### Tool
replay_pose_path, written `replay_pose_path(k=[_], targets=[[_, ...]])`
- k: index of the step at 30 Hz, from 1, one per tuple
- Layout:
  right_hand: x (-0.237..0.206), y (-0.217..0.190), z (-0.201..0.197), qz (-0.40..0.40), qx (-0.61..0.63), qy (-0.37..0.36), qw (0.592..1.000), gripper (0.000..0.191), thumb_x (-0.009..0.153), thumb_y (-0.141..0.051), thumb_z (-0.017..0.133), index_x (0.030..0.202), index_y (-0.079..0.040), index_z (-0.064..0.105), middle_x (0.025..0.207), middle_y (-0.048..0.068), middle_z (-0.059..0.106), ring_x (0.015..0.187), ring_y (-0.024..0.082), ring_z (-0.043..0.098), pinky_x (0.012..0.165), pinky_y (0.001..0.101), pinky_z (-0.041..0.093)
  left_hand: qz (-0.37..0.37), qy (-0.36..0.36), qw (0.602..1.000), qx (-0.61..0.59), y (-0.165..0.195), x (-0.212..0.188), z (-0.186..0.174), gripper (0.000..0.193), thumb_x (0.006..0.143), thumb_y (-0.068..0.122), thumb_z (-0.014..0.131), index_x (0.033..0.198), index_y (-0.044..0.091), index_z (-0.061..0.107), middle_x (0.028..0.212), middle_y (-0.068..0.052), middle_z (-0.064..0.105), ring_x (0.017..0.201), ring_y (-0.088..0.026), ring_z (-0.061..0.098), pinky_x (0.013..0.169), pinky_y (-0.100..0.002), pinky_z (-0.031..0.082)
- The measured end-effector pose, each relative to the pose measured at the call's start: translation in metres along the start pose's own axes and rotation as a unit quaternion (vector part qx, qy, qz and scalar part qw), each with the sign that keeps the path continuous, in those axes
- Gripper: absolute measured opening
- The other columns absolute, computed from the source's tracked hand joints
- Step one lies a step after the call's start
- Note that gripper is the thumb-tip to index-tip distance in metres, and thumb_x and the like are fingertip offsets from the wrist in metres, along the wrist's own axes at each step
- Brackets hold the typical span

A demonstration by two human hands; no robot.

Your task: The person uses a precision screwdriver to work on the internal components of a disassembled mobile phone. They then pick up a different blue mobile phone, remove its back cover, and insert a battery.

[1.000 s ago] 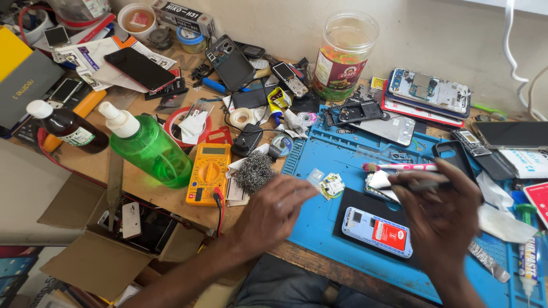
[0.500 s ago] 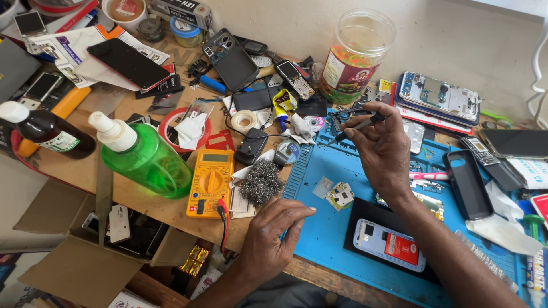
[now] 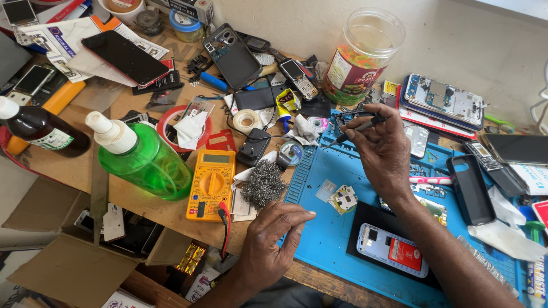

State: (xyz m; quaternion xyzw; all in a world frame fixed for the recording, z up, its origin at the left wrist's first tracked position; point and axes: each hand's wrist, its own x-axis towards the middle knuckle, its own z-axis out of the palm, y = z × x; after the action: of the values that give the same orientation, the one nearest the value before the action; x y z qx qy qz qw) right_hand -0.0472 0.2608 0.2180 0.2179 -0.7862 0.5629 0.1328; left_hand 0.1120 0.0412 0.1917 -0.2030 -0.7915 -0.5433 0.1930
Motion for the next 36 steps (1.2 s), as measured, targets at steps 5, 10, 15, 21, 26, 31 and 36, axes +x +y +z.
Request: replay_pose_path(k=[5, 10, 15, 21, 26, 31, 36], targets=[[-0.002, -0.013, -0.008, 0.032, 0.084, 0.037, 0.995, 0.049, 0.102, 0.007, 0.065, 0.142, -0.004, 0.039, 0.112, 0.014, 0.071, 0.11, 0.021, 0.074, 0.096, 0.0324, 0.063, 0.0, 0.004, 1.0, -0.002, -0.001, 0.001, 0.001, 0.023, 0.095, 0.002, 0.068, 0.116, 0.006, 0.072, 0.11, -0.009, 0.07, 0.104, -0.026, 0.069, 0.089, -0.038, 0.057], [-0.023, -0.036, -0.029, 0.103, 0.14, 0.106, 0.979, 0.051, 0.101, 0.003, 0.066, 0.144, -0.004, 0.04, 0.11, 0.014, 0.07, 0.103, 0.023, 0.075, 0.084, 0.0321, 0.064, 0.0, -0.009, 1.0, 0.011, 0.0, 0.005, 0.001, 0.024, 0.093, 0.002, 0.069, 0.116, 0.007, 0.072, 0.109, -0.009, 0.07, 0.106, -0.027, 0.069, 0.091, -0.04, 0.056], [-0.059, -0.048, -0.055, 0.101, 0.227, 0.165, 0.955, 0.052, 0.099, 0.0, 0.069, 0.143, -0.004, 0.041, 0.107, 0.012, 0.069, 0.098, 0.023, 0.075, 0.081, 0.0323, 0.067, 0.032, -0.033, 0.998, 0.036, 0.008, 0.013, 0.005, 0.024, 0.09, 0.004, 0.072, 0.114, 0.007, 0.072, 0.109, -0.009, 0.071, 0.104, -0.029, 0.069, 0.09, -0.041, 0.055], [-0.11, -0.046, -0.08, 0.088, 0.246, 0.229, 0.938, 0.052, 0.1, 0.0, 0.071, 0.143, -0.003, 0.043, 0.109, 0.012, 0.07, 0.1, 0.02, 0.074, 0.084, 0.033, 0.066, 0.088, -0.108, 0.99, 0.033, 0.022, 0.027, 0.029, 0.035, 0.088, 0.011, 0.077, 0.122, 0.006, 0.068, 0.119, -0.011, 0.071, 0.113, -0.031, 0.067, 0.095, -0.042, 0.054], [-0.163, -0.041, -0.089, 0.075, 0.164, 0.278, 0.944, 0.051, 0.105, 0.002, 0.07, 0.147, -0.004, 0.041, 0.112, 0.014, 0.071, 0.104, 0.021, 0.073, 0.088, 0.0329, 0.066, 0.133, -0.202, 0.969, 0.046, 0.027, 0.033, 0.053, 0.052, 0.082, 0.02, 0.082, 0.129, 0.004, 0.065, 0.131, -0.014, 0.067, 0.121, -0.033, 0.06, 0.104, -0.045, 0.049], [-0.193, -0.043, -0.085, 0.059, 0.114, 0.304, 0.944, 0.05, 0.105, 0.003, 0.069, 0.145, -0.004, 0.04, 0.11, 0.015, 0.071, 0.103, 0.023, 0.076, 0.092, 0.0319, 0.065, 0.134, -0.239, 0.959, 0.067, 0.025, 0.039, 0.069, 0.054, 0.079, 0.025, 0.084, 0.126, 0.004, 0.065, 0.133, -0.014, 0.064, 0.123, -0.034, 0.058, 0.105, -0.047, 0.047], [-0.216, -0.05, -0.075, 0.058, 0.045, 0.283, 0.956, 0.047, 0.106, 0.003, 0.069, 0.141, -0.004, 0.039, 0.11, 0.017, 0.072, 0.103, 0.022, 0.075, 0.095, 0.0292, 0.064, 0.137, -0.243, 0.956, 0.088, 0.017, 0.037, 0.072, 0.049, 0.083, 0.023, 0.082, 0.127, 0.005, 0.067, 0.134, -0.012, 0.065, 0.124, -0.032, 0.059, 0.109, -0.048, 0.046]])
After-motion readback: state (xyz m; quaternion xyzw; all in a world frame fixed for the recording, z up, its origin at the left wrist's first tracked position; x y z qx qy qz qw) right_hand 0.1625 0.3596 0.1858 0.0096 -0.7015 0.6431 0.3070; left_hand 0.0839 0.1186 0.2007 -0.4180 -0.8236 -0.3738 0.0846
